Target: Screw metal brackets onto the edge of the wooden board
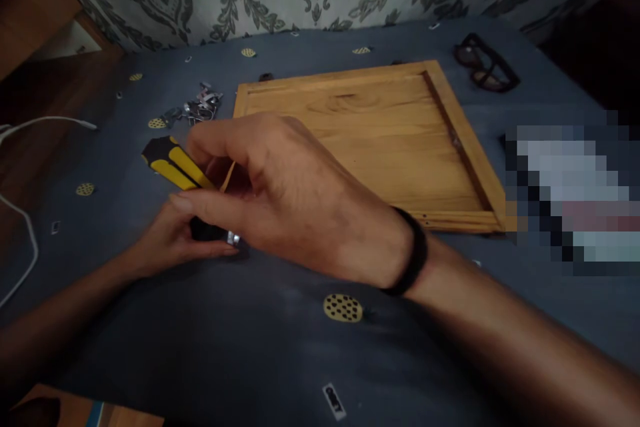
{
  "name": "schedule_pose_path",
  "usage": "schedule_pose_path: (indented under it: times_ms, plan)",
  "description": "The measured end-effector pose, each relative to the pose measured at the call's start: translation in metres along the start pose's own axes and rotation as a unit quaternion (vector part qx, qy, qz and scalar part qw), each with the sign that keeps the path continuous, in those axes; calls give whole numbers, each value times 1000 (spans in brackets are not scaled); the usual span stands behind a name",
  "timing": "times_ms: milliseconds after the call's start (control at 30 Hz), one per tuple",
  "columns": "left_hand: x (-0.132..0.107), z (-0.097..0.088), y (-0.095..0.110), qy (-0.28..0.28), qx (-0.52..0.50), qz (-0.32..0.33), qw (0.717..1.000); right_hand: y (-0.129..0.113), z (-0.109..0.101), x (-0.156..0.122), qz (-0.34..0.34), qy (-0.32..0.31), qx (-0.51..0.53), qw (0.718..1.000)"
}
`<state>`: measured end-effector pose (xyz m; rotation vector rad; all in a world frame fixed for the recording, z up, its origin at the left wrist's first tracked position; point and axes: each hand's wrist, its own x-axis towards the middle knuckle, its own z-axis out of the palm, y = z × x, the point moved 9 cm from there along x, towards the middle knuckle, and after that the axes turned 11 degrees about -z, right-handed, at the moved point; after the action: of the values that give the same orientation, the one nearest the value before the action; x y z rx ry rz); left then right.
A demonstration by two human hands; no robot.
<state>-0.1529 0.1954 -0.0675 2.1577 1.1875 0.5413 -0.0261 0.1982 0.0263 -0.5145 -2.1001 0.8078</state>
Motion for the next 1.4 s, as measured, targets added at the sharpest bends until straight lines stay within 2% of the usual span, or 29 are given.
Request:
schedule_pose_path:
  times_ms: [133, 267, 367, 500, 700, 767, 1000, 1400]
  plan:
    - [0, 0, 0, -1, 6, -3, 1000, -4, -4, 1, -23, -19, -61, 998]
    - [0, -2, 1, 10, -5, 3, 1000, -14, 2, -4, -63, 23, -175, 982]
    - [0, -2, 3, 13, 0, 6, 1000, -19, 4, -10, -58, 77, -253, 963]
    - [2, -2, 2, 12, 4, -6, 1000, -23, -1, -13, -49, 131, -254, 957]
    - [0, -4, 6, 10, 7, 13, 1000, -40, -33, -9, -42, 229, -228, 945]
    - [0, -4, 7, 17, 14, 21, 1000, -38, -34, -8, -39, 225, -219, 949]
    - [1, -2, 5, 10, 17, 21, 1000, -16, -15, -12, -24, 151, -214, 965]
    - [0, -3, 6, 17, 10, 37, 999, -3, -7, -13, -6, 139, -175, 975]
